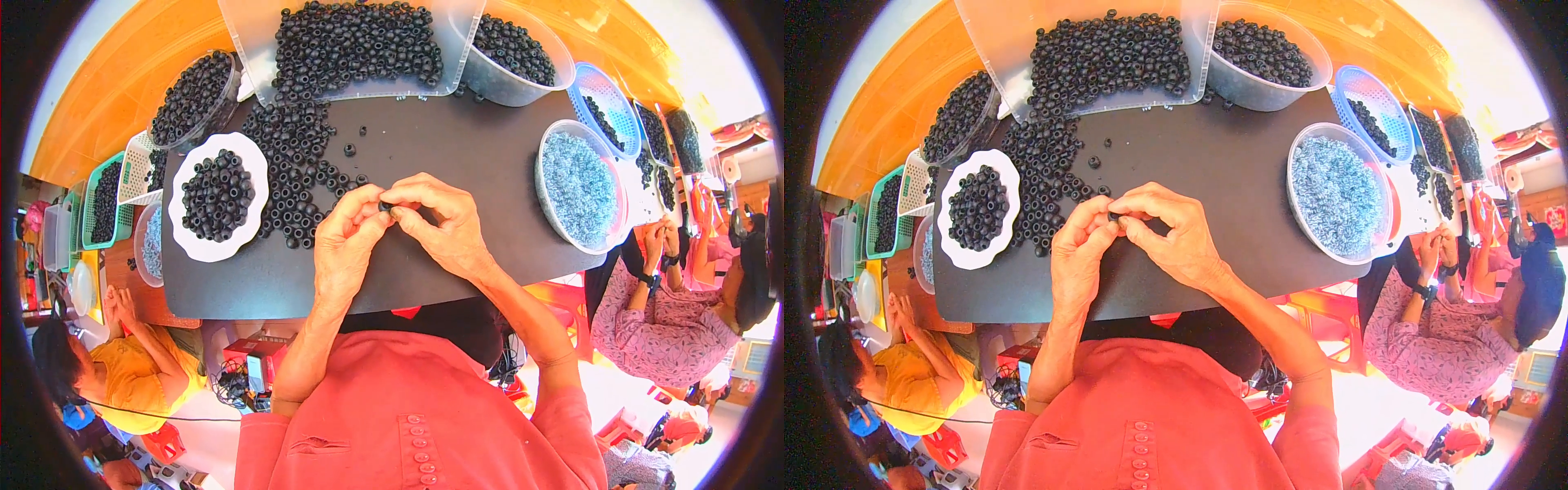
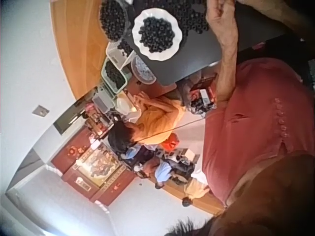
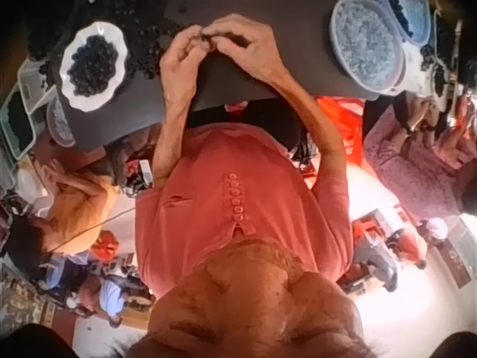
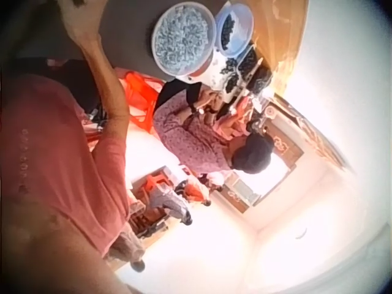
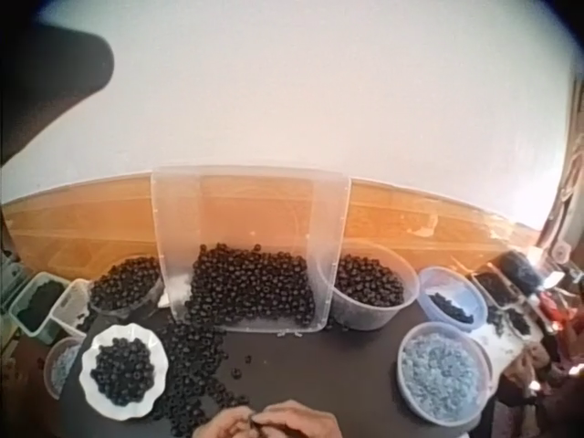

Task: The person assembles small components by picking up springs and black plastic pieces from the table and inserting the springs into the plastic pieces by hand.

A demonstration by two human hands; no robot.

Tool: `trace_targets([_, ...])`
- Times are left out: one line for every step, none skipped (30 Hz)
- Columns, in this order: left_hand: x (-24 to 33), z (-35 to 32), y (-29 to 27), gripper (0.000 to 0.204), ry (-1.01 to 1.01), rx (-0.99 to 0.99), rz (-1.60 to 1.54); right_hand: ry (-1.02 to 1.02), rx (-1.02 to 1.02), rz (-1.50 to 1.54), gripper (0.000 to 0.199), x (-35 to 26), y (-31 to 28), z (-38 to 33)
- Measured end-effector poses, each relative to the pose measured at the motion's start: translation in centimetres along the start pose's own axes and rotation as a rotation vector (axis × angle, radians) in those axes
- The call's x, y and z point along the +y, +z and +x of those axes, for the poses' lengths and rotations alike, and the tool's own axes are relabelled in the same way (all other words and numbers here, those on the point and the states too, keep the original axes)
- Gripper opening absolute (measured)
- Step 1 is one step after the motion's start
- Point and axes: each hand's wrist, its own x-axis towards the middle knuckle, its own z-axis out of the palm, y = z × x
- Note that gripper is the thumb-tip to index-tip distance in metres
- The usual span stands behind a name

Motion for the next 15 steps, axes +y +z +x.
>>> trace_targets([-0.1, 0.1, 0.0, 0.020, 0.002, -0.006, -0.005, -0.002, 0.002, -0.007, 0.019, 0.1, -0.1, 0.2])
trace_targets([-0.2, 0.2, -0.1, 0.020, 0.004, -0.022, -0.077, 0.020, -0.013, 0.012, 0.019, 0.3, -0.2, 0.3])
trace_targets([-0.2, 0.2, -0.1, 0.019, 0.005, -0.037, -0.150, 0.041, -0.029, 0.031, 0.019, 0.6, -0.3, 0.5])
trace_targets([-0.1, 0.1, -0.3, 0.019, -0.028, -0.014, -0.108, 0.058, 0.023, -0.102, 0.018, 1.0, -0.5, 1.0])
trace_targets([-0.1, 0.1, -0.4, 0.019, -0.026, -0.018, -0.115, 0.075, 0.078, -0.239, 0.018, 1.5, -1.0, 1.8])
trace_targets([-0.3, -0.1, -0.5, 0.019, -0.026, -0.028, -0.124, -0.001, 0.146, -0.330, 0.016, 2.5, -1.7, 3.0])
trace_targets([-0.4, 0.0, -0.6, 0.018, -0.025, -0.040, -0.136, -0.081, 0.190, -0.423, 0.016, 3.6, -2.6, 4.2])
trace_targets([-0.6, -0.1, -0.7, 0.018, -0.035, -0.055, -0.158, -0.123, 0.215, -0.544, 0.019, 4.5, -3.5, 5.4])
trace_targets([-0.6, -0.3, -0.7, 0.018, -0.031, -0.054, -0.166, -0.130, 0.218, -0.599, 0.020, 5.6, -4.2, 6.5])
trace_targets([-0.6, -0.3, -0.7, 0.018, -0.047, -0.058, -0.169, -0.165, 0.216, -0.624, 0.019, 6.6, -4.7, 7.6])
trace_targets([-0.5, -0.3, -0.7, 0.018, -0.063, -0.062, -0.174, -0.199, 0.213, -0.651, 0.018, 7.3, -5.1, 8.4])
trace_targets([-0.6, -0.2, -0.6, 0.018, -0.067, -0.069, -0.194, -0.201, 0.207, -0.656, 0.018, 7.9, -5.5, 9.0])
trace_targets([-0.6, -0.2, -0.7, 0.018, -0.064, -0.063, -0.199, -0.203, 0.162, -0.777, 0.017, 8.3, -5.6, 9.5])
trace_targets([-0.5, -0.3, -0.6, 0.018, -0.074, -0.062, -0.192, -0.206, 0.117, -0.897, 0.016, 8.6, -5.6, 9.9])
trace_targets([-0.4, -0.3, -0.6, 0.018, -0.084, -0.063, -0.185, -0.207, 0.110, -0.897, 0.016, 9.0, -5.5, 10.0])
